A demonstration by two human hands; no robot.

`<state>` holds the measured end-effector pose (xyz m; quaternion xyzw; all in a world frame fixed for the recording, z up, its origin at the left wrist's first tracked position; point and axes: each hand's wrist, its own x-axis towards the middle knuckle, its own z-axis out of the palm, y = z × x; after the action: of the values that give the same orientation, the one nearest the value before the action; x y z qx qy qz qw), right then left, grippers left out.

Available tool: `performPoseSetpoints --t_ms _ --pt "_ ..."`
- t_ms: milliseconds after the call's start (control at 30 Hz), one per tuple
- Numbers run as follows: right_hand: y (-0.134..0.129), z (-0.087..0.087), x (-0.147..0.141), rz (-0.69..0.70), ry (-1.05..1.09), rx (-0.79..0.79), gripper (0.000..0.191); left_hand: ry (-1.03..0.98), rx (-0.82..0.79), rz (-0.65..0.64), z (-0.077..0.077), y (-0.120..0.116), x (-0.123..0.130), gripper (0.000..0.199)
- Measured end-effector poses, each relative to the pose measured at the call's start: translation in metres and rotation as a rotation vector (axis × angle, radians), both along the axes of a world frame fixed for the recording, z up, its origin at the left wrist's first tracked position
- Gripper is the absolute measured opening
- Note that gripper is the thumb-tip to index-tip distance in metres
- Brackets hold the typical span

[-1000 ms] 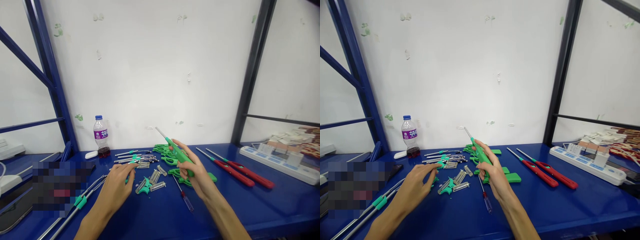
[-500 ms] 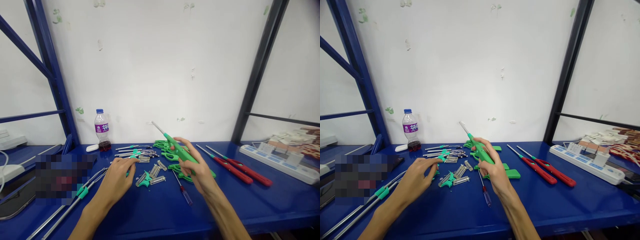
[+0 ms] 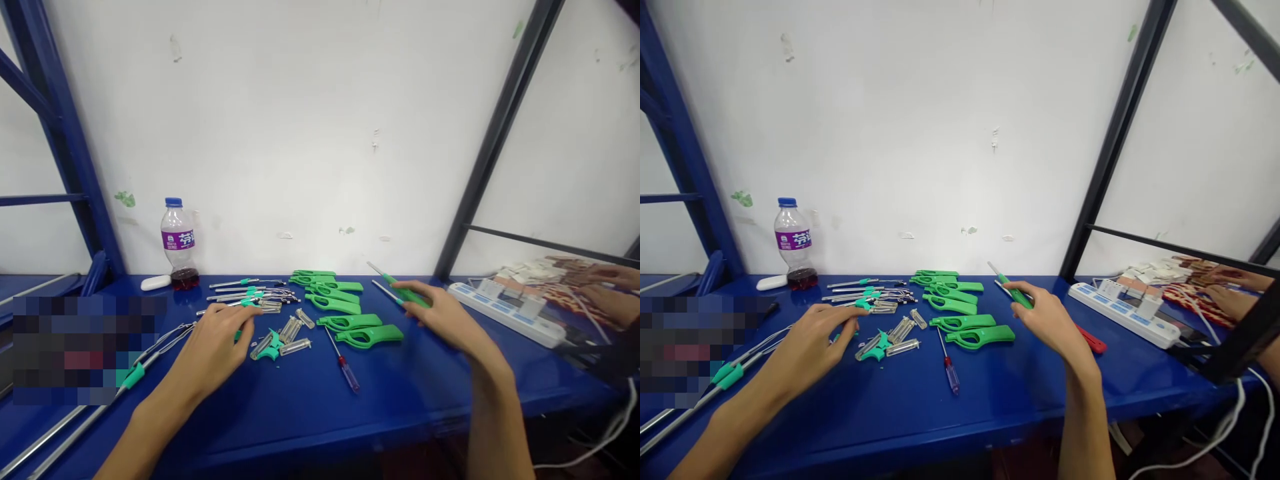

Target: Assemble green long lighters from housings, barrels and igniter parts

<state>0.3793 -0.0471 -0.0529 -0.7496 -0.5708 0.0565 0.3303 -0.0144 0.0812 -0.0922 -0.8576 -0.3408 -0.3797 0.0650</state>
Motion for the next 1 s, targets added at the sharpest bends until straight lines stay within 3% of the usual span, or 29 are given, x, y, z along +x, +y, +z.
performPoseSetpoints --t_ms 100,200,333,533,833,1000 --pt "-0.001 -0.014 0.029 0.005 -0.076 -0.072 0.037 0.008 -0.012 0.002 -0.001 0.001 0.000 0.036" --pt "0.002 -0.023 0.036 0.045 -0.090 -0.112 0.030 0.018 -0.031 0.004 -0.003 0.002 -0.001 0.037" --pt "0.006 -0.021 0.027 0.081 -0.103 -0.157 0.038 0.034 -0.063 0.008 -0.004 0.003 -0.001 0.039" --pt "0.015 -0.019 0.004 0.343 0.015 -0.341 0.051 0.061 -0.158 0.020 -0.001 0.003 -0.001 0.044" --pt "0.029 -0.036 0.014 0.290 0.080 -0.483 0.051 0.100 -0.174 0.018 0.000 0.003 0.001 0.044" --pt "0.018 -0.034 0.015 0.335 0.102 -0.512 0.054 0.099 -0.151 0.084 0.016 0.003 -0.022 0.045"
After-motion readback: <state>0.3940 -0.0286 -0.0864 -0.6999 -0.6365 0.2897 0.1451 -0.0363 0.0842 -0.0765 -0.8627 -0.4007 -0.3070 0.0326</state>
